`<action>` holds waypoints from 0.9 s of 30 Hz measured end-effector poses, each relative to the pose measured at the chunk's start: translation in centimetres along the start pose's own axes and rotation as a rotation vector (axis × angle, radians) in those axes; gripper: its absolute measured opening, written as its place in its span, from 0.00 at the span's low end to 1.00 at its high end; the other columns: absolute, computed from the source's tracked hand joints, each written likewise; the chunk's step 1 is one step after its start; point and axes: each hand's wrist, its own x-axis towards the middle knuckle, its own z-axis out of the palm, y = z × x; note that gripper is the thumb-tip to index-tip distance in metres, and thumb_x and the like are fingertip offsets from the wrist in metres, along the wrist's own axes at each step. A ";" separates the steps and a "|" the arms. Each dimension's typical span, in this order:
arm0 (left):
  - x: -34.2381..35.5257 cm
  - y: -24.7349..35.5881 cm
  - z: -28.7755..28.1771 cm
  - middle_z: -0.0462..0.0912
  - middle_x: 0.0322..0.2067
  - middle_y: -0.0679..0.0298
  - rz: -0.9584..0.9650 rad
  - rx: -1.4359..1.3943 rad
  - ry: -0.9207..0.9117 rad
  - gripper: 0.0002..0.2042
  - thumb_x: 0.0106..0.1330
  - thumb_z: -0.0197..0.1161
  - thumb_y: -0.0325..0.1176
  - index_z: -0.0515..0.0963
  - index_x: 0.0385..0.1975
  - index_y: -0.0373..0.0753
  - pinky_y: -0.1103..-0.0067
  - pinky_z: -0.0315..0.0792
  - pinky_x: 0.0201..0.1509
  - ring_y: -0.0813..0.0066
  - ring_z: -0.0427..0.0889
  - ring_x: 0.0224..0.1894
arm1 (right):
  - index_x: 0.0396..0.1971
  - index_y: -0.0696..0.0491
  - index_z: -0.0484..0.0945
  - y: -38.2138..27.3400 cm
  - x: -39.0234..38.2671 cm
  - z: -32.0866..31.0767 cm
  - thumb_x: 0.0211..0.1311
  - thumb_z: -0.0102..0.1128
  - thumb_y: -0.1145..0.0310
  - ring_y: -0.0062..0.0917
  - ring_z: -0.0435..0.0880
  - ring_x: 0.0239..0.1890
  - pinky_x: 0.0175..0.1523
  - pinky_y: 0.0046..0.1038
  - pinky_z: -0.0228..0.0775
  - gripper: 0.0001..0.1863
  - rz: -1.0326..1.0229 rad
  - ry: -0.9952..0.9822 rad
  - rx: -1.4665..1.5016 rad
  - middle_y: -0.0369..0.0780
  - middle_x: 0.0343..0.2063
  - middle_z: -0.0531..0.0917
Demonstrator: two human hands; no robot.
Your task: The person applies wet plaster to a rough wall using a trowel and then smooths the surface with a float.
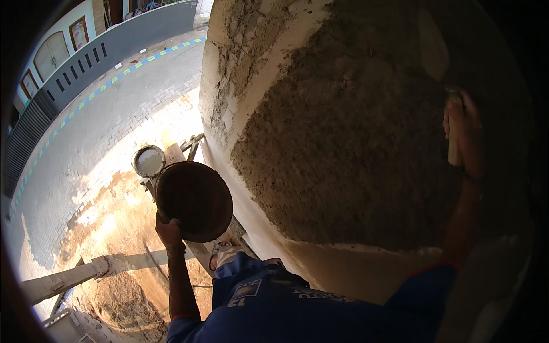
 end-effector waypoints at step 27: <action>-0.7 -1.7 3.8 0.81 0.45 0.52 0.000 0.143 -0.083 0.29 0.44 0.54 0.20 0.72 0.54 0.31 0.73 0.73 0.52 0.60 0.81 0.45 | 0.52 0.55 0.72 12.1 -1.0 15.9 0.59 0.59 0.62 0.15 0.72 0.24 0.28 0.21 0.69 0.22 0.036 -0.235 0.112 0.36 0.34 0.76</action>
